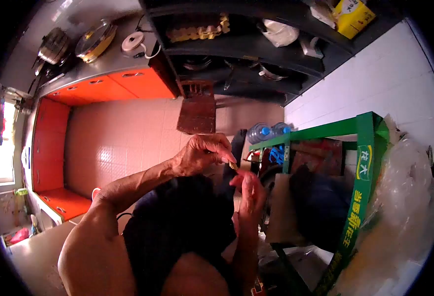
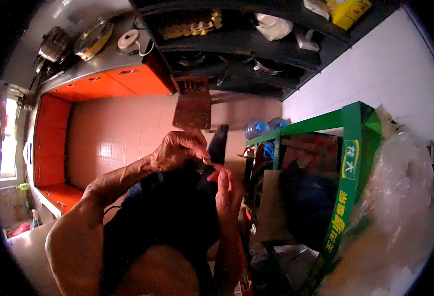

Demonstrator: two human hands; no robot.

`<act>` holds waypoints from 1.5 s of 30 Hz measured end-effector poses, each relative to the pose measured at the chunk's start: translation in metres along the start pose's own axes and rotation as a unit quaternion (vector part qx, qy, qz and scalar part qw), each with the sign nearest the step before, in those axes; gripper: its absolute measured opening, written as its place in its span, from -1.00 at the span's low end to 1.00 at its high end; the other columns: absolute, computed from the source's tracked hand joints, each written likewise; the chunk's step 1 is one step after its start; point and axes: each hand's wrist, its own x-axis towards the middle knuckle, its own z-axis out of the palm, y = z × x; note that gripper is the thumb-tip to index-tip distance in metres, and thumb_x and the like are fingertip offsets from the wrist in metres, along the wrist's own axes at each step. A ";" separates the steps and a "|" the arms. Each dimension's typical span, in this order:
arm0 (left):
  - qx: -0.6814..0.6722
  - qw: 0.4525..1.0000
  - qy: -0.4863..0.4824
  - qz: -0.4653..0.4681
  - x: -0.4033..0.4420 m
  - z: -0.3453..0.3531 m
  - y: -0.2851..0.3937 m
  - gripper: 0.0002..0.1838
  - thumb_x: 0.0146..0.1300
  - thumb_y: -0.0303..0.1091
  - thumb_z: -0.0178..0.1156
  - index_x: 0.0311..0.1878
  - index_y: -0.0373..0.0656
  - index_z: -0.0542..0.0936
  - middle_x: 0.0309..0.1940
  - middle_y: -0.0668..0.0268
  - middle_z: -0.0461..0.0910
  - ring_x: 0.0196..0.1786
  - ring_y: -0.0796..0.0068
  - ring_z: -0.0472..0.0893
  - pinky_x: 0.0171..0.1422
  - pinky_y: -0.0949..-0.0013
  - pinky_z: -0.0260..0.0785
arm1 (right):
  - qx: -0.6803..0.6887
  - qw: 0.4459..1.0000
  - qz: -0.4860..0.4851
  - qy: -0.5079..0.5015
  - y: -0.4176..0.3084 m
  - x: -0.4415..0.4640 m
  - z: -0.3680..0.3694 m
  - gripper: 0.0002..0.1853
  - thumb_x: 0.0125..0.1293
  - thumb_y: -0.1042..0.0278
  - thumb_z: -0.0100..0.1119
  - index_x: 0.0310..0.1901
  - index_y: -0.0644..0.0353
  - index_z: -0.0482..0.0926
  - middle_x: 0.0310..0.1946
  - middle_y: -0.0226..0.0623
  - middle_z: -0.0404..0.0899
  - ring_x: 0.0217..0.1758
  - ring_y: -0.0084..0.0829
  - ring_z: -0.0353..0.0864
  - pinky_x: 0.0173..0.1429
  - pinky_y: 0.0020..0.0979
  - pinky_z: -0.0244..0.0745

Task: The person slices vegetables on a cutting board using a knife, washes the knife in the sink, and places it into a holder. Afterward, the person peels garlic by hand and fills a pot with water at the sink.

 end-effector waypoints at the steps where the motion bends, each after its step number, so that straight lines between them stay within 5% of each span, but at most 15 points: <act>1: 0.000 1.000 0.007 -0.003 -0.011 0.000 0.000 -0.85 0.33 -0.58 0.35 -0.12 -0.16 0.83 -0.16 0.29 0.64 -0.09 0.46 0.65 -0.05 0.40 0.60 | -0.001 1.000 0.004 -0.006 0.001 0.001 0.007 -0.65 0.57 0.10 0.16 0.00 0.28 0.67 -0.28 -0.34 0.63 -0.16 -0.55 0.53 0.11 -0.43 0.39; 7: -0.022 0.995 0.082 -0.057 -0.075 -0.013 0.002 -0.79 0.32 -0.59 0.35 -0.05 -0.15 0.82 -0.17 0.27 0.69 -0.07 0.43 0.67 -0.01 0.36 0.57 | 0.059 0.986 0.076 -0.139 0.022 -0.001 0.038 -0.72 0.52 0.21 0.28 -0.09 0.33 0.68 -0.34 -0.33 0.66 -0.20 -0.50 0.60 0.06 -0.42 0.45; 12: -0.027 0.985 0.170 -0.032 -0.131 -0.044 0.001 -0.79 0.33 -0.56 0.35 0.00 -0.21 0.80 -0.17 0.23 0.72 -0.09 0.43 0.69 -0.02 0.39 0.59 | 0.041 0.979 0.098 -0.176 0.030 -0.010 0.092 -0.79 0.41 0.42 0.38 -0.03 0.36 0.70 -0.22 -0.24 0.77 -0.22 -0.51 0.68 -0.04 -0.49 0.52; 17: 0.019 0.979 0.203 -0.019 -0.190 -0.085 0.015 -0.82 0.36 -0.53 0.35 -0.01 -0.27 0.79 -0.17 0.22 0.72 -0.08 0.44 0.70 0.00 0.39 0.60 | -0.009 0.972 0.097 -0.214 0.046 -0.028 0.151 -0.80 0.41 0.43 0.37 -0.02 0.35 0.71 -0.21 -0.24 0.78 -0.21 -0.54 0.70 -0.01 -0.49 0.57; 23: -0.006 0.960 0.274 -0.051 -0.264 -0.129 0.025 -0.80 0.31 -0.49 0.42 -0.02 -0.31 0.76 -0.21 0.22 0.72 -0.10 0.44 0.72 0.01 0.39 0.62 | -0.088 0.962 0.034 -0.258 0.076 -0.057 0.227 -0.82 0.46 0.48 0.32 0.02 0.34 0.66 -0.16 -0.25 0.77 -0.24 -0.56 0.73 -0.07 -0.52 0.65; 25: -0.037 0.958 0.279 -0.061 -0.290 -0.144 0.021 -0.81 0.35 -0.41 0.41 -0.05 -0.31 0.77 -0.21 0.20 0.75 -0.12 0.43 0.75 -0.01 0.35 0.63 | -0.134 0.948 0.012 -0.289 0.088 -0.065 0.252 -0.83 0.46 0.42 0.34 -0.02 0.27 0.61 -0.22 -0.29 0.76 -0.39 -0.60 0.67 -0.22 -0.58 0.56; 27: -0.014 0.955 0.292 -0.052 -0.317 -0.161 0.024 -0.83 0.35 -0.41 0.40 -0.09 -0.30 0.76 -0.23 0.21 0.75 -0.13 0.44 0.75 -0.02 0.35 0.62 | -0.163 0.934 0.014 -0.319 0.093 -0.075 0.278 -0.83 0.46 0.44 0.31 -0.03 0.30 0.58 -0.23 -0.27 0.76 -0.27 -0.53 0.74 -0.14 -0.46 0.67; 30: 0.036 0.944 0.325 -0.055 -0.357 -0.185 0.028 -0.86 0.34 -0.41 0.41 -0.14 -0.29 0.76 -0.27 0.23 0.75 -0.16 0.45 0.75 -0.05 0.34 0.62 | -0.348 0.848 -0.167 -0.363 0.108 -0.088 0.323 -0.80 0.38 0.37 0.33 -0.06 0.24 0.58 -0.34 -0.16 0.75 -0.33 -0.28 0.80 -0.18 -0.30 0.70; 37: 0.229 0.876 0.425 0.005 -0.429 -0.219 0.014 -0.87 0.28 -0.44 0.41 -0.14 -0.21 0.74 -0.25 0.21 0.71 -0.18 0.29 0.72 -0.13 0.28 0.57 | -0.480 0.661 -0.407 -0.408 0.149 -0.108 0.410 -0.86 0.42 0.35 0.16 -0.11 0.21 0.51 -0.42 -0.09 0.68 -0.43 -0.08 0.74 -0.42 -0.15 0.63; 41: 0.266 0.822 0.504 -0.011 -0.451 -0.227 0.001 -0.88 0.32 -0.40 0.37 -0.16 -0.20 0.65 -0.26 0.18 0.67 -0.19 0.20 0.70 -0.11 0.25 0.58 | -0.485 0.631 -0.398 -0.457 0.169 -0.112 0.452 -0.88 0.43 0.36 0.12 -0.14 0.20 0.54 -0.46 0.00 0.64 -0.44 0.08 0.67 -0.37 0.00 0.52; 43: 0.215 0.799 0.559 -0.051 -0.459 -0.235 -0.001 -0.87 0.31 -0.39 0.38 -0.16 -0.19 0.66 -0.25 0.16 0.67 -0.18 0.16 0.69 -0.09 0.24 0.57 | -0.448 0.659 -0.373 -0.476 0.184 -0.107 0.476 -0.86 0.43 0.33 0.07 -0.20 0.20 0.54 -0.48 0.04 0.60 -0.43 0.11 0.65 -0.39 -0.01 0.48; 45: 0.225 0.785 0.576 -0.048 -0.466 -0.250 -0.001 -0.87 0.37 -0.38 0.35 -0.14 -0.22 0.65 -0.29 0.18 0.68 -0.22 0.28 0.71 -0.12 0.27 0.58 | -0.406 0.685 -0.329 -0.508 0.201 -0.099 0.496 -0.82 0.46 0.30 0.06 -0.25 0.22 0.54 -0.56 -0.16 0.57 -0.54 -0.06 0.61 -0.46 -0.13 0.43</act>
